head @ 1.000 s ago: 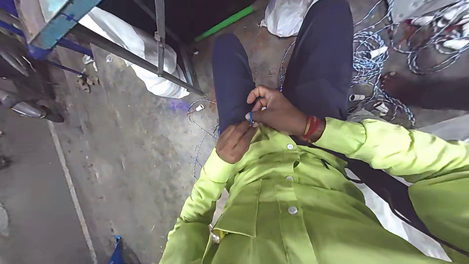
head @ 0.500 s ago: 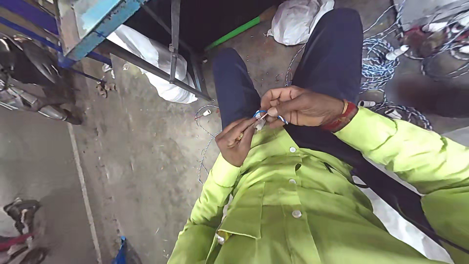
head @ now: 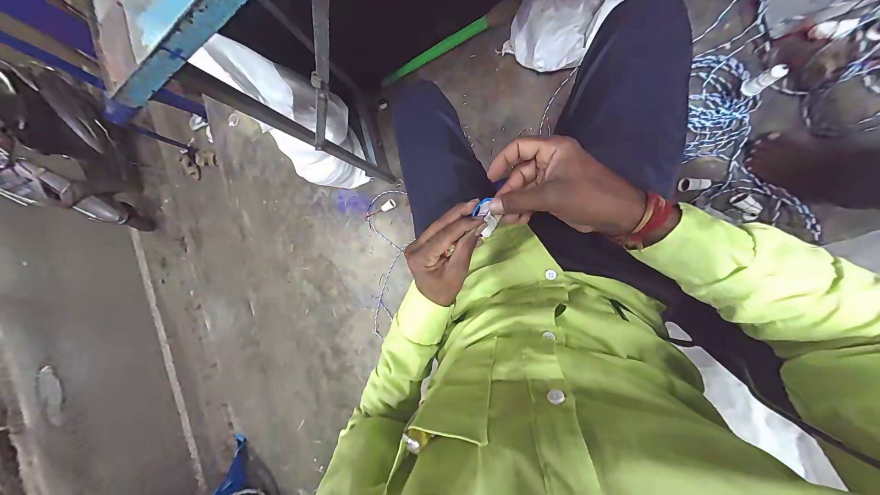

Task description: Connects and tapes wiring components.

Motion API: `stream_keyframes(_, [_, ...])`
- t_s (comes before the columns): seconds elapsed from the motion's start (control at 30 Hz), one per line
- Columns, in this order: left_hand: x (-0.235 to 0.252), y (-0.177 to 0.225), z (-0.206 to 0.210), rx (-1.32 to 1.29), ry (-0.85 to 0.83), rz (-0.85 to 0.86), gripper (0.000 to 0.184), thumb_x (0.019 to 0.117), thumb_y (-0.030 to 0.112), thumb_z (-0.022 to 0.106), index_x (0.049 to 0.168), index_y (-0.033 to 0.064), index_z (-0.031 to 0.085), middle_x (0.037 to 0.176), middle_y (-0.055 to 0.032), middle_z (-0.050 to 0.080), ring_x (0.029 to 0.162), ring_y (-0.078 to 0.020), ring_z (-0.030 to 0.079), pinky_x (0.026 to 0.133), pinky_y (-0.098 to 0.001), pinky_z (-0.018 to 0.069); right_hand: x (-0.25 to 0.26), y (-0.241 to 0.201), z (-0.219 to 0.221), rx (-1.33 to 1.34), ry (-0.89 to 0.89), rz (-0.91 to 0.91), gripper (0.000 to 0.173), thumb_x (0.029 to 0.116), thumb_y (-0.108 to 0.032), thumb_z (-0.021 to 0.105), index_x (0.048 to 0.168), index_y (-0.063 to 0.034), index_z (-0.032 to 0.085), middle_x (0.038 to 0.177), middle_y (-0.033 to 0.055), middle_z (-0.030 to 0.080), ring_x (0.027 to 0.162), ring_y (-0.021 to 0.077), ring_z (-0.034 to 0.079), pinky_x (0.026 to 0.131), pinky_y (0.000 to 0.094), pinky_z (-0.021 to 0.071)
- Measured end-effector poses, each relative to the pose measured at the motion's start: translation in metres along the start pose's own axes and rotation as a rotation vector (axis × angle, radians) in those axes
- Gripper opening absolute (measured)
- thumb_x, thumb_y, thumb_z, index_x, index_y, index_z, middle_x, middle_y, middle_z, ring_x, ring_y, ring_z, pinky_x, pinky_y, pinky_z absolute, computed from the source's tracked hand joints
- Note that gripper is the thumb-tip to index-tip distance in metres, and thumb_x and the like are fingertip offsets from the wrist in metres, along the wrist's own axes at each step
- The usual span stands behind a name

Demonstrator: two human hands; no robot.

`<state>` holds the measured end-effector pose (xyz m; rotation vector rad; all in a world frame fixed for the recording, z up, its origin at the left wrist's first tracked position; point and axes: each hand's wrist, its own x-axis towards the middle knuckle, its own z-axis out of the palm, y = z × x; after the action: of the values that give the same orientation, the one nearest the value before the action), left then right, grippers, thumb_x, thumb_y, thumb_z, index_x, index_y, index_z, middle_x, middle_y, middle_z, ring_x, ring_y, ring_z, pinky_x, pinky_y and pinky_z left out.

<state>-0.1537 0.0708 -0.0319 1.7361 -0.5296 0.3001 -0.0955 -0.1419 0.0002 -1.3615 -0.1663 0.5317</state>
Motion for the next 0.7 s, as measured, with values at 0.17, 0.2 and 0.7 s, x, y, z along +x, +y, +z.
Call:
stream_keyframes(0.17, [-0.0016,-0.0021,0.0025,-0.045,0.05,-0.081,0.015,0.0982,-0.001,0.063,0.108,-0.006,0.073,0.117,-0.0134,0.073,0.074,-0.0075,0.069,0.063,-0.0223,0.0601,0.0007,-0.0033,0.0023,0.035,0.008,0.017,0.037,0.0836,0.005,0.074,0.115,-0.0021,0.056,0.071,0.0053,0.068,0.058,0.0118,0.067,0.055,0.0238,0.0577])
stream_keyframes(0.2, [-0.0011,-0.0008,0.0029,-0.057,0.06,-0.109,0.016,0.0989,0.0,0.062,0.11,-0.0044,0.073,0.113,-0.0108,0.073,0.073,-0.0069,0.069,0.062,-0.0219,0.0595,0.0018,-0.0023,0.0022,0.048,0.002,0.001,0.036,0.0837,0.006,0.074,0.115,-0.002,0.056,0.071,0.0057,0.068,0.059,0.0125,0.067,0.056,0.0245,0.0583])
stream_keyframes(0.7, [0.0021,0.0035,0.0009,-0.383,0.083,-0.42,0.021,0.098,0.004,0.066,0.117,0.0069,0.074,0.09,-0.0051,0.074,0.06,-0.0042,0.061,0.054,-0.0184,0.053,0.0069,-0.0016,0.0036,0.019,0.012,0.025,0.039,0.0819,0.008,0.074,0.116,-0.0009,0.056,0.072,0.0061,0.068,0.058,0.0124,0.067,0.056,0.0241,0.0584])
